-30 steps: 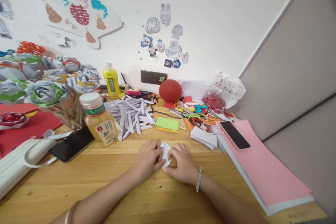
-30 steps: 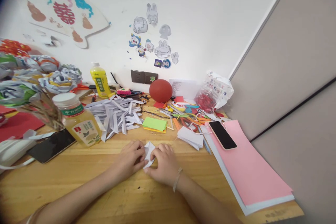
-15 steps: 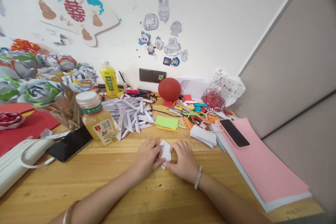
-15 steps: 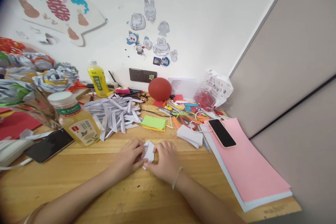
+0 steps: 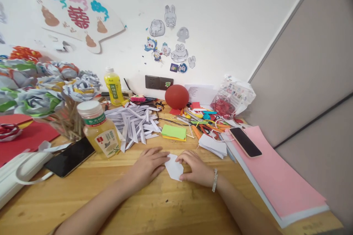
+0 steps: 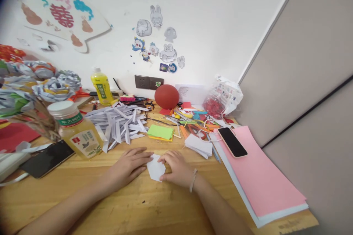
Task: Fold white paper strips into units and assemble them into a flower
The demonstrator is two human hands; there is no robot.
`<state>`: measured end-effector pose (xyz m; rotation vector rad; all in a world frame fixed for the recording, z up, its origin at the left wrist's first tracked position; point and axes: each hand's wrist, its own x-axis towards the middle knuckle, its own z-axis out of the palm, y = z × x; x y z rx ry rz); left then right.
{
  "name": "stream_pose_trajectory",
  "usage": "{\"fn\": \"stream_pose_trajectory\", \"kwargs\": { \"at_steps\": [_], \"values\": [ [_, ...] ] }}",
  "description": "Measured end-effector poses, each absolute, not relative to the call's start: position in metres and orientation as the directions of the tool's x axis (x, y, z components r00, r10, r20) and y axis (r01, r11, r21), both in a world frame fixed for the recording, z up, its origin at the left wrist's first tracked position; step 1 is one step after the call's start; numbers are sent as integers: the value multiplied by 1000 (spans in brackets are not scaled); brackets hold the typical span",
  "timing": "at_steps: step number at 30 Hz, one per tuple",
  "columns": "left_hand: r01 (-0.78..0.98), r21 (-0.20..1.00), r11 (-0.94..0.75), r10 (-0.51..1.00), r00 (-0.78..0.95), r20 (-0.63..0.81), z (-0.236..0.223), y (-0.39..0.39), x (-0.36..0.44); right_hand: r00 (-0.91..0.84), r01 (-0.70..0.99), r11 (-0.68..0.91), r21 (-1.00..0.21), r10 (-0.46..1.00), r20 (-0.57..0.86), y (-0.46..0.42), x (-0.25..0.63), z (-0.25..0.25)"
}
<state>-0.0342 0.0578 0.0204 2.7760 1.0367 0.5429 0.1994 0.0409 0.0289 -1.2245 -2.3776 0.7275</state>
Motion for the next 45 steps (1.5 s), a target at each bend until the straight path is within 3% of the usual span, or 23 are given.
{"fn": "stream_pose_trajectory", "kwargs": {
  "at_steps": [5,11,18,23,26,30,35,40,45],
  "values": [
    [609,81,-789,592,719,364,26,54,-32,-502,637,519,-570,840,206,48,210,34],
    [622,-65,-781,551,733,399,24,49,-27,-644,640,695,-328,718,264,46,206,28],
    [559,-122,-820,485,793,368,29,46,-26,-714,614,767,-186,641,283,46,206,32],
    [566,-67,-822,497,769,401,25,47,-23,-730,616,781,-106,616,296,46,205,33],
    [610,-57,-791,539,737,409,24,48,-21,-687,651,748,-132,654,316,46,204,29],
    [656,-51,-753,585,703,404,23,47,-17,-563,703,649,-293,758,330,45,202,25],
    [722,121,-681,702,597,389,27,46,-13,-414,742,517,-426,854,316,43,194,19],
    [746,199,-636,761,562,325,29,48,-9,-317,801,452,-394,877,361,42,186,8],
    [818,179,-547,824,488,288,25,49,-4,-270,867,383,-320,899,345,41,181,6]
  ]
}}
